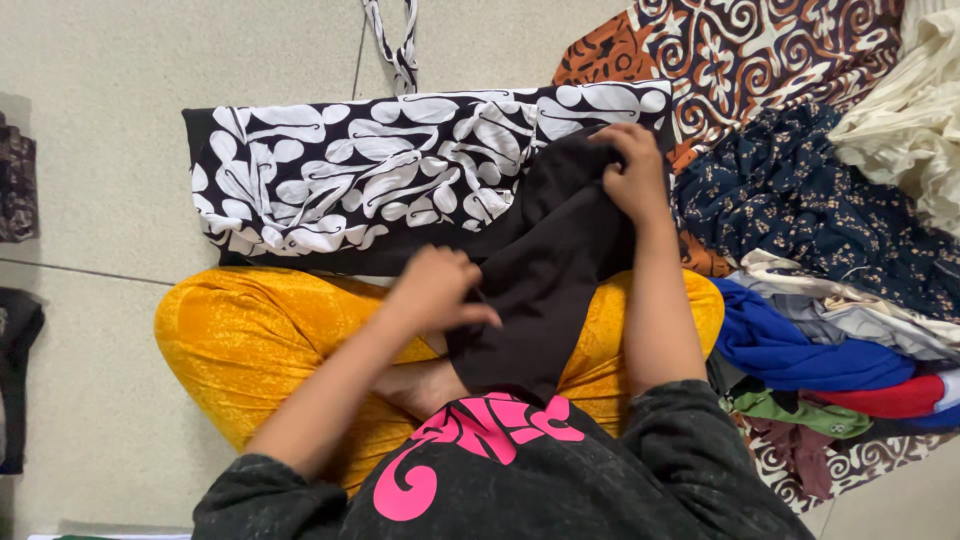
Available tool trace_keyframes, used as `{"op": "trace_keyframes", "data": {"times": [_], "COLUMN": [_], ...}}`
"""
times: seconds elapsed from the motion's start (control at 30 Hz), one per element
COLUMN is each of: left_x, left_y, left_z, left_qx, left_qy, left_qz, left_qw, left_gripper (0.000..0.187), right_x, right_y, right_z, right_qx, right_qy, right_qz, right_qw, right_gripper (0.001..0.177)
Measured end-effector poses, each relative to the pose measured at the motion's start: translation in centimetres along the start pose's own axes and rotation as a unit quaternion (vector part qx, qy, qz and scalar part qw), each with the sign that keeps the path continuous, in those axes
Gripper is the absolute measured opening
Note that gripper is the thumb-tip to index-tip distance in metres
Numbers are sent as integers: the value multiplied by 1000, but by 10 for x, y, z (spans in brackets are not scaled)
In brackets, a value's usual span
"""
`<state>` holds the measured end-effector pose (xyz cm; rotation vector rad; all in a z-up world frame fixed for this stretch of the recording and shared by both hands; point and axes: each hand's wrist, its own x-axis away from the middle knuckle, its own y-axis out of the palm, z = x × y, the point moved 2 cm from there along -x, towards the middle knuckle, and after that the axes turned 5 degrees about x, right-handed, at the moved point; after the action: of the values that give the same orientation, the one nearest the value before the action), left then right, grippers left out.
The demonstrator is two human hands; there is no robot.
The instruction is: The person sits cross-legged on the floor and folds several garments by hand, including a black patterned top, a black-and-white patterned top, and a blue floral top. Each item is smoothed, folded into a compact rectangle, and placed into a growing stack.
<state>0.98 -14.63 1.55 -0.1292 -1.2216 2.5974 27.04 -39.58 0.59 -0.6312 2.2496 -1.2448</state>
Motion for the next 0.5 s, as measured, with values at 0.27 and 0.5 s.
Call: {"op": "trace_keyframes", "data": {"times": [0.27,0.5], "left_x": [16,12], "left_y": [64,50], "left_z": [18,7], "left_qx": [248,218], "left_qy": [46,-242], "left_qz": [-35,14], "left_qw": [967,945], "left_gripper": [32,66], "right_x": [0,0], "right_y": [5,6], "right_z": [17,16], "right_qx": [-45,-53], "right_qy": [82,48], "right_qz": [-76,-66], "right_qw": [993,995], "right_gripper": [52,50]}}
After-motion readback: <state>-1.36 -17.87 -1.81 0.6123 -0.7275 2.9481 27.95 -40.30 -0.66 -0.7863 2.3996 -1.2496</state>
